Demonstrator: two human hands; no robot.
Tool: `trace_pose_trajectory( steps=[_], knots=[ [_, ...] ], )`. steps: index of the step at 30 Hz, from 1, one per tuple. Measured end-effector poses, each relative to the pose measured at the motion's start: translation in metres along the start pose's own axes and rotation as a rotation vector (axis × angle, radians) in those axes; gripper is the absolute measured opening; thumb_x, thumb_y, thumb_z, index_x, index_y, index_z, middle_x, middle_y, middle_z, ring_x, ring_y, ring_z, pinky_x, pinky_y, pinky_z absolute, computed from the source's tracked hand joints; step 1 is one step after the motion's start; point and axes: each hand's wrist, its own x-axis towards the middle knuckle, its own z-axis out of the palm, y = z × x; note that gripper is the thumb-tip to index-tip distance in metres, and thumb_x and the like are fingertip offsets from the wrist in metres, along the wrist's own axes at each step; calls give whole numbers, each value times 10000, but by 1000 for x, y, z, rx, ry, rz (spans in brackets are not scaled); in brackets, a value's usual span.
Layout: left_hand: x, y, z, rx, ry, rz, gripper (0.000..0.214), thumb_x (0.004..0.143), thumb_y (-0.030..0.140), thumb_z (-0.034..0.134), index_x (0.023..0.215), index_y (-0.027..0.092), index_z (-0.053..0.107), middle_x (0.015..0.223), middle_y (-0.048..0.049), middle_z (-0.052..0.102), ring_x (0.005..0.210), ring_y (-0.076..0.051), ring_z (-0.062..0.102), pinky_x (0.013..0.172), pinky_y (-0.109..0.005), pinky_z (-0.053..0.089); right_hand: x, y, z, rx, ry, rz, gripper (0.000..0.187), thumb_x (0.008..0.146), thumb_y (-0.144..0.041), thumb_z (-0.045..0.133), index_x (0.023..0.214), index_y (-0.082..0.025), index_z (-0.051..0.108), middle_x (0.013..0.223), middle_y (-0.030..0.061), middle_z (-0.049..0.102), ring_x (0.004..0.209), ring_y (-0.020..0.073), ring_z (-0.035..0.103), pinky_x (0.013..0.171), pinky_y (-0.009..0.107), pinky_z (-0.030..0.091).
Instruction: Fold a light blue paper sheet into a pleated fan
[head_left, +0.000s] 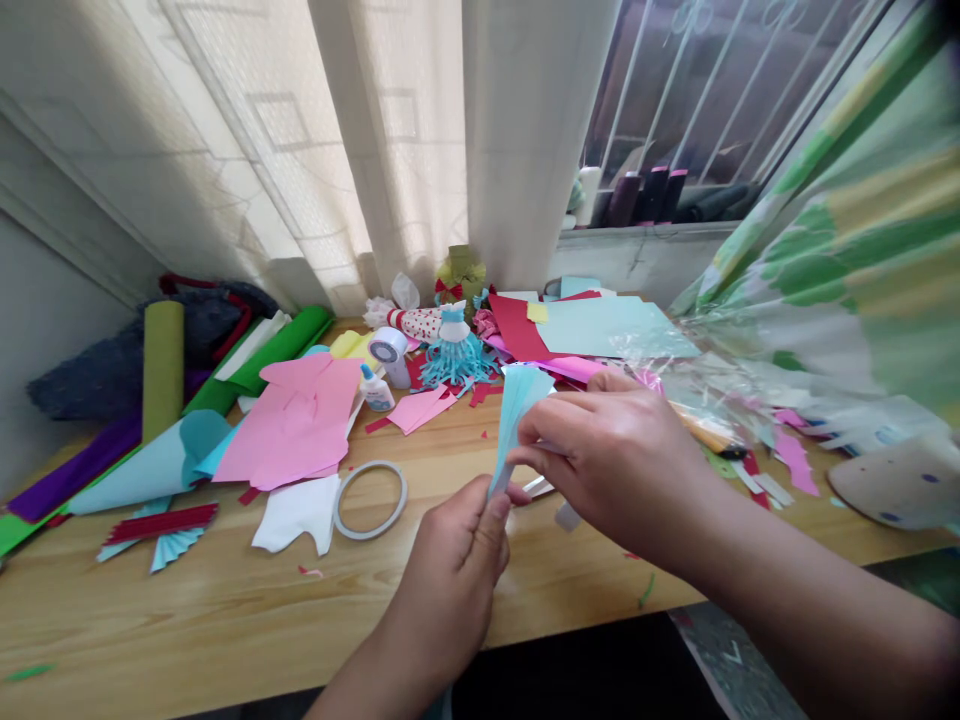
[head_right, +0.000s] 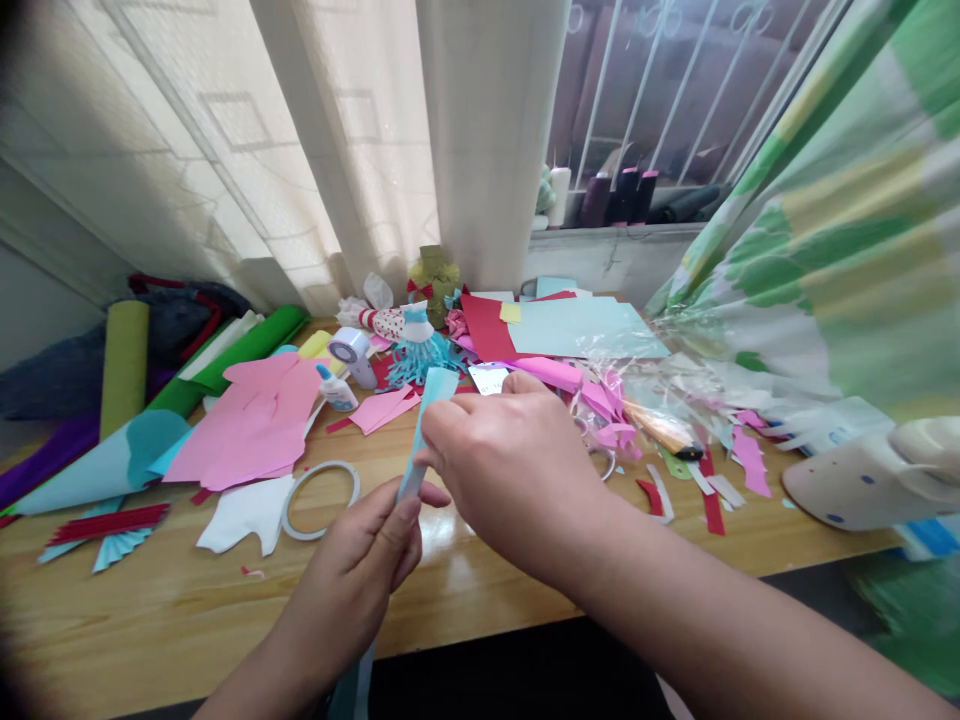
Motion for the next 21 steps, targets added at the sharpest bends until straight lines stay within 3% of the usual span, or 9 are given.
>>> trace_pose_trajectory(
  steps=[9, 13, 17, 19, 21],
  knots=[
    [-7, -4, -5, 240, -57, 48, 263, 956, 368, 349, 1067, 219, 535, 550, 69, 425, 478, -104, 377, 498, -212, 316, -3, 1, 3, 116, -24, 46, 151, 799, -295, 653, 684, -209, 610, 644, -27, 653, 614, 156, 578, 657, 298, 313],
    [-11, -6, -7, 288, -104, 40, 274, 961, 361, 334, 1090, 217, 529, 536, 65, 482, 503, -115, 438, 554, -218, 363, -5, 3, 4, 152, -6, 140, 181, 721, -338, 733, 720, -205, 609, 585, -29, 619, 594, 160, 545, 597, 271, 297],
    [-11, 2, -11, 294, -171, 35, 286, 956, 342, 351, 1107, 230, 567, 806, 6, 648, 704, -128, 579, 689, -232, 428, -7, 3, 5, 226, -29, 171, 179, 696, -298, 753, 688, -208, 598, 569, -46, 590, 590, 146, 507, 594, 261, 292],
    [-8, 7, -13, 316, -119, 90, 243, 929, 329, 428, 1064, 231, 605, 968, -20, 658, 890, -159, 594, 806, -256, 424, -7, 2, 4, 245, -34, 148, 183, 720, -268, 730, 643, -199, 579, 573, -45, 582, 585, 135, 487, 608, 264, 297],
    [-5, 12, -13, 292, -55, 107, 221, 907, 340, 477, 1028, 222, 620, 981, -27, 662, 926, -175, 596, 811, -262, 427, -8, 0, 5, 243, -45, 144, 204, 737, -268, 710, 616, -191, 564, 564, -39, 572, 569, 130, 464, 607, 267, 294]
  ],
)
